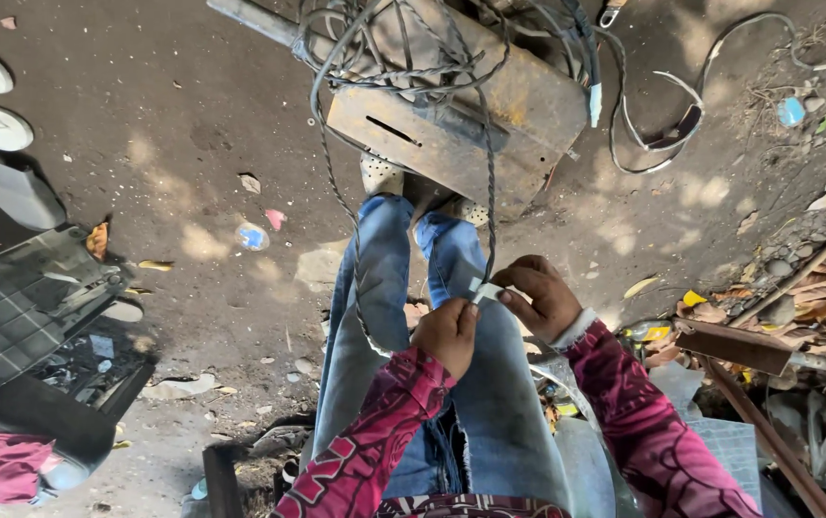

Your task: The person sits on the ground and wraps electrical tape around the ends of black wires. They handle a bundle of wires attached to a metal box, securing the connections with tape.

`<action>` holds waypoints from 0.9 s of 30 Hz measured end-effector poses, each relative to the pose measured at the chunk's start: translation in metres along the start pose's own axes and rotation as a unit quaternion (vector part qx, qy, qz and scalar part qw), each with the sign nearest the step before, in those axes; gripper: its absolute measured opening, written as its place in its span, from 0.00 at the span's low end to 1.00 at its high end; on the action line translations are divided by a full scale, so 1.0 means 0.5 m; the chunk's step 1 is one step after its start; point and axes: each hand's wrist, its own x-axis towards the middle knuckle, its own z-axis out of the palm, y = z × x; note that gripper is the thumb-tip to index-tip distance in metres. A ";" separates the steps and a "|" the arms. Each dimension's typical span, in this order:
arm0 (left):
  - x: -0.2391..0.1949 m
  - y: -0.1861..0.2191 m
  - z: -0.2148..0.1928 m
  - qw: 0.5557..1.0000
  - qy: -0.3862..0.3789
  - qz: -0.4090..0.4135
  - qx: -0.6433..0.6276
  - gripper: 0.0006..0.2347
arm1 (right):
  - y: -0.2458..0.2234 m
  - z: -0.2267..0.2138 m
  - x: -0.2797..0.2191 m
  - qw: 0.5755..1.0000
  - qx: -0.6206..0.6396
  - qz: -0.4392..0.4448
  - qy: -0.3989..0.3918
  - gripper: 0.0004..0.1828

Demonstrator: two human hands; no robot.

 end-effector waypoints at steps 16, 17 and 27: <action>-0.014 0.061 -0.027 0.975 -0.065 0.062 0.204 0.09 | 0.029 0.096 0.001 0.938 0.299 0.160 0.066 0.19; -0.013 0.059 -0.029 0.976 -0.078 0.062 0.194 0.10 | 0.032 0.098 -0.001 0.932 0.272 0.225 0.088 0.24; 0.008 0.011 -0.017 0.970 -0.067 0.092 0.215 0.10 | -0.090 0.021 0.069 0.804 0.539 0.223 0.117 0.44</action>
